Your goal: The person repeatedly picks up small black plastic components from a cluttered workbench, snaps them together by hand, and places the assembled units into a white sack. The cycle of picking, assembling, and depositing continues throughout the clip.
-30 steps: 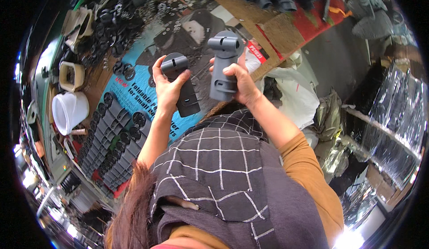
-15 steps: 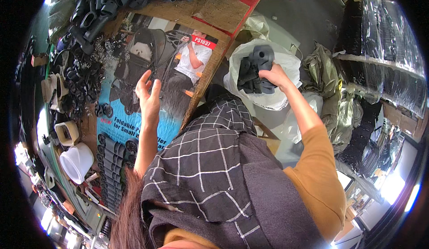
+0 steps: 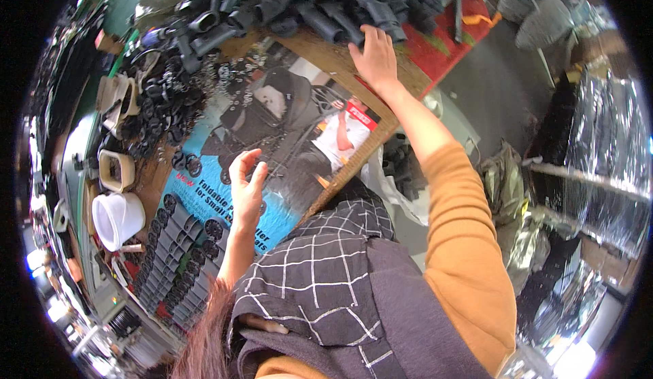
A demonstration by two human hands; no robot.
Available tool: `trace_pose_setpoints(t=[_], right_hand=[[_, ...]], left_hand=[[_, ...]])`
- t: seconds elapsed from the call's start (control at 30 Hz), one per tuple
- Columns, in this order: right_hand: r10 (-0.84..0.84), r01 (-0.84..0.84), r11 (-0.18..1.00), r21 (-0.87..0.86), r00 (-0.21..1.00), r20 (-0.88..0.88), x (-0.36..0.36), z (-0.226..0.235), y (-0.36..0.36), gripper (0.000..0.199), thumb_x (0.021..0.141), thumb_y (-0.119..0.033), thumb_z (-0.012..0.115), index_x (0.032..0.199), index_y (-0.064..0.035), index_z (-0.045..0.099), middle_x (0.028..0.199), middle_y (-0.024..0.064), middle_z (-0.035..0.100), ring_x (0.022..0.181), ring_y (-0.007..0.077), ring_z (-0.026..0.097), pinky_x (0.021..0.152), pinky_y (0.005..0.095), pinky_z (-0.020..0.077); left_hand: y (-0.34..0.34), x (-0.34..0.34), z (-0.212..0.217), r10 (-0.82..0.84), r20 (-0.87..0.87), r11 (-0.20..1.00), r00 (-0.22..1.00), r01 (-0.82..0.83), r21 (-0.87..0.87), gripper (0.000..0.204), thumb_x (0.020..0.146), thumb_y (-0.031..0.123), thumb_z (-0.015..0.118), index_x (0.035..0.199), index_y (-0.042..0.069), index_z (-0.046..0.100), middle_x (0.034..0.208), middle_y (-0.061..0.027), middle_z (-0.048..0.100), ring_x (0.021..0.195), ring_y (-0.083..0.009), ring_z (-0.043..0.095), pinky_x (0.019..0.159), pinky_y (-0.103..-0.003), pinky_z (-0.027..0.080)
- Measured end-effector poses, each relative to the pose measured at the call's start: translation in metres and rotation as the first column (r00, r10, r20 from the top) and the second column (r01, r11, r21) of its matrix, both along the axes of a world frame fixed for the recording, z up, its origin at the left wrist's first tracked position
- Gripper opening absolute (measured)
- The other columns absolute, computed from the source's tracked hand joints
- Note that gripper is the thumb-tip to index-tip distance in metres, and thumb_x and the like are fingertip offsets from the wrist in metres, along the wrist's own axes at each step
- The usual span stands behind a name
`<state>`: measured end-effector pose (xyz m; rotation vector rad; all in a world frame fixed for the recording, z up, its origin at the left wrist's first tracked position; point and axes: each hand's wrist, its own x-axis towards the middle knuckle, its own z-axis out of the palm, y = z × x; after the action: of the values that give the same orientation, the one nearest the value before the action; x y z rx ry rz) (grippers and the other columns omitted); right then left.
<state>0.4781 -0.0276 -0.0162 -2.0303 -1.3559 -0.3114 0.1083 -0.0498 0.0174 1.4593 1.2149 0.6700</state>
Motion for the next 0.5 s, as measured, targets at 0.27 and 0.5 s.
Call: trace_pose_setpoints(t=[0.27,0.5], right_hand=[[-0.135,0.178,0.944,-0.276,0.977,0.168,-0.008,0.029,0.038,0.034,0.082,-0.023,0.065,0.103,0.0028,0.06,0.097,0.0228,0.059,0.094,0.0388,0.058,0.081,0.0464,0.0468],[0.026,-0.272,0.953,-0.135,0.517,-0.855,-0.143,0.034,-0.048,0.036,0.094,-0.017,0.058,0.126,-0.0005,0.052,0.119,0.0074,0.054,0.105,0.0149,0.053,0.091,0.0294,0.0442]], left_hand=[[0.014,-0.031,0.005,0.154,0.074,0.98,0.985,-0.143,-0.138,0.024,0.085,0.014,0.066,0.107,0.006,0.063,0.108,-0.0067,0.057,0.105,-0.018,0.053,0.091,-0.032,0.042],[0.045,-0.015,-0.006,0.372,0.313,0.894,0.874,-0.248,-0.373,0.046,0.094,0.035,0.058,0.128,0.005,0.051,0.111,-0.0068,0.059,0.098,-0.0127,0.057,0.087,-0.026,0.046]])
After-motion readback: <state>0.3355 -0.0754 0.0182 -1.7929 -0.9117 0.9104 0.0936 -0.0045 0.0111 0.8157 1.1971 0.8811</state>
